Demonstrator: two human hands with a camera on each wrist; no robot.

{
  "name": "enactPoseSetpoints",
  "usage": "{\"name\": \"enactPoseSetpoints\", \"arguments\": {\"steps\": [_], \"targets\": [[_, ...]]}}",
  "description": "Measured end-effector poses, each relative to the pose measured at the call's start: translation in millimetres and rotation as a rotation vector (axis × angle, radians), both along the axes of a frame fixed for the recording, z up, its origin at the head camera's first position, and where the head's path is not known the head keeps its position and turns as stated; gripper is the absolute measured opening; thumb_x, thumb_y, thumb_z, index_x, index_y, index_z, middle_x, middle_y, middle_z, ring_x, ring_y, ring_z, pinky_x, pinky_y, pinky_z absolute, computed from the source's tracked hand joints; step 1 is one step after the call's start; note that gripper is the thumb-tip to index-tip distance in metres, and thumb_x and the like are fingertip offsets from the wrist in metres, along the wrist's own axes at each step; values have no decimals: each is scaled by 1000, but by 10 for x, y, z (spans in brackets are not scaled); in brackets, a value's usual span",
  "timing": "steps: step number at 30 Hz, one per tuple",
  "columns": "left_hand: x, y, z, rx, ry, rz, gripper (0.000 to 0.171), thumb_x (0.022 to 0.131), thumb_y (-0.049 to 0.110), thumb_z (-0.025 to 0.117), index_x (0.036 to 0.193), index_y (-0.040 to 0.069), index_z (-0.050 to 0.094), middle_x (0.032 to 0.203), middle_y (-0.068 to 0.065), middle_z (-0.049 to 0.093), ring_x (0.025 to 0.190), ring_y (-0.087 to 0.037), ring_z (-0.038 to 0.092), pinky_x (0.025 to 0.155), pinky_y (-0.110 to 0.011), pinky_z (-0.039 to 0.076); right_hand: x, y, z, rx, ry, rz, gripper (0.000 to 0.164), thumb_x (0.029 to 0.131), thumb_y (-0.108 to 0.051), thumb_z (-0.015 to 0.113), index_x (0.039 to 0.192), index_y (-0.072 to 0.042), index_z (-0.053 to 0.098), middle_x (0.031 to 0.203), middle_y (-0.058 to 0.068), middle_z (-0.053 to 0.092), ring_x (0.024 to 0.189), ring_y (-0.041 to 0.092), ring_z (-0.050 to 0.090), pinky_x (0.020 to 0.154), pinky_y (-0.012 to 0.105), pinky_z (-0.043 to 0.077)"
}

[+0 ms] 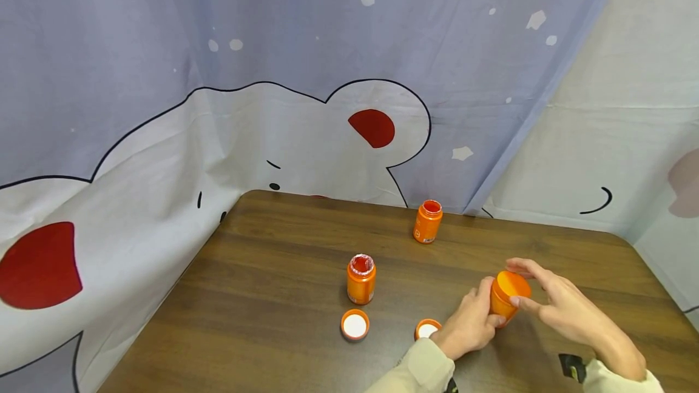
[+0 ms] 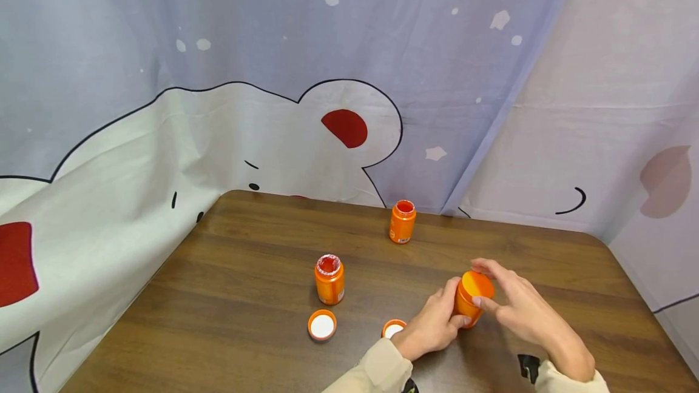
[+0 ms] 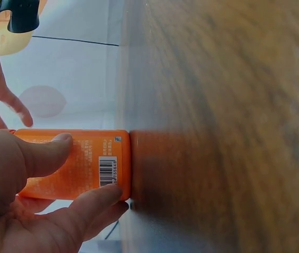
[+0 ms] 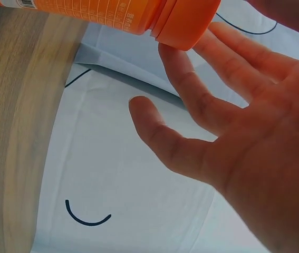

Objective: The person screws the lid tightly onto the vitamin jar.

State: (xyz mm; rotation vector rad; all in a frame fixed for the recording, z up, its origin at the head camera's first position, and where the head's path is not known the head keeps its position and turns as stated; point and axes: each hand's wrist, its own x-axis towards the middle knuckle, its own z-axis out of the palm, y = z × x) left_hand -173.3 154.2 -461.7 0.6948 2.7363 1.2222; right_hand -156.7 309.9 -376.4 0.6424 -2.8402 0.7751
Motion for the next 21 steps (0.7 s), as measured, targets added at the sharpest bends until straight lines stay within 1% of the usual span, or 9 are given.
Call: {"name": "enactPoseSetpoints", "arguments": {"steps": [4,10,12,17,21], "targets": [[0,7,2,0,-6,-2,56,84,24,66,128,28,32,99,4,52,87,-6,52,70,-23,45,1,-3,3,-15,-16,-19,51,81,-26,70,124,-9,48,118,8,58,99,19,52,78,53,40],[0,8,1,-7,0,-7,56,84,23,66,129,27,32,100,3,52,88,-7,52,71,-23,45,2,-16,11,-11,-18,-49,51,80,-30,70,123,-9,50,115,7,59,97,19,52,77,52,41],[-2,5,1,-7,0,-9,56,84,24,66,129,27,32,100,3,52,88,-6,52,71,-23,45,1,-21,17,-7,-21,-54,52,80,-31,70,122,-9,50,115,7,59,98,22,52,77,53,41],[-12,-4,-5,-11,19,-20,56,85,25,65,130,26,31,101,3,52,87,-5,51,72,-22,45,-5,-21,21,2,-20,-48,57,79,-32,71,124,-8,48,118,9,58,99,27,52,78,53,40],[-13,-7,-10,-11,33,-25,57,85,25,65,130,25,31,101,3,52,88,-5,51,72,-21,45,4,-13,26,-1,-11,-27,61,78,-31,73,128,-8,46,119,9,57,100,26,52,79,54,40]]}}
